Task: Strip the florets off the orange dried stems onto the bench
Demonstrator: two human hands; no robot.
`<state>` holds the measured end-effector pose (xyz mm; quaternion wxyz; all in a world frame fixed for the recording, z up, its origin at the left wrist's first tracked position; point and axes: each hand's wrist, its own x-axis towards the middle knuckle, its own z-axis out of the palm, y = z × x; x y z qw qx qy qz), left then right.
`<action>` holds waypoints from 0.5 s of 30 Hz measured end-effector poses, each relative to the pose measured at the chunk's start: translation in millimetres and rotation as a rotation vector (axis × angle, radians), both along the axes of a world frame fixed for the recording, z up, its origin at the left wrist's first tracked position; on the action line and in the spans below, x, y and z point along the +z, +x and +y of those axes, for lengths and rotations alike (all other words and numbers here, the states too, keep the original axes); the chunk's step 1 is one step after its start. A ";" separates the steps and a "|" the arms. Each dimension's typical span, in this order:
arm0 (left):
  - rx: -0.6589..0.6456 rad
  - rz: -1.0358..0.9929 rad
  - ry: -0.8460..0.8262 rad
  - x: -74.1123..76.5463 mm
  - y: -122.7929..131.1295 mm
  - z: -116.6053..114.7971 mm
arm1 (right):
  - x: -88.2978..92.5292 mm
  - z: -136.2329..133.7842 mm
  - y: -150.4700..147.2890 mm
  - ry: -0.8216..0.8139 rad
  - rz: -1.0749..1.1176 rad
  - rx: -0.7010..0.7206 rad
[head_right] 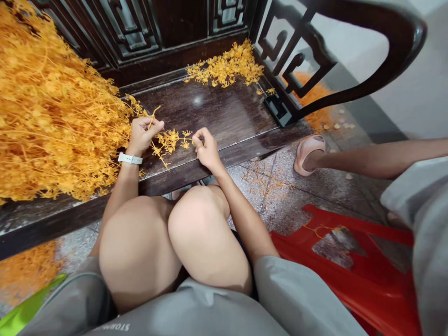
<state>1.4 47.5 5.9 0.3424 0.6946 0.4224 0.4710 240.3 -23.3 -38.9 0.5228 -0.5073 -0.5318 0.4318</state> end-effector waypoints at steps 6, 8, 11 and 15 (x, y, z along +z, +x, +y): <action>-0.049 0.163 -0.003 -2.2 12.1 -9.2 | 9.9 -5.0 7.8 -0.059 0.439 0.036; -0.066 0.142 -0.007 -2.6 19.6 -10.3 | 14.5 -6.5 12.8 -0.082 0.541 0.009; -0.117 0.139 -0.015 -3.1 29.1 -11.0 | 17.6 -6.3 20.5 -0.124 0.652 -0.048; -0.140 0.283 -0.014 -8.1 19.1 -5.0 | 18.6 -7.7 32.4 -0.085 0.747 -0.137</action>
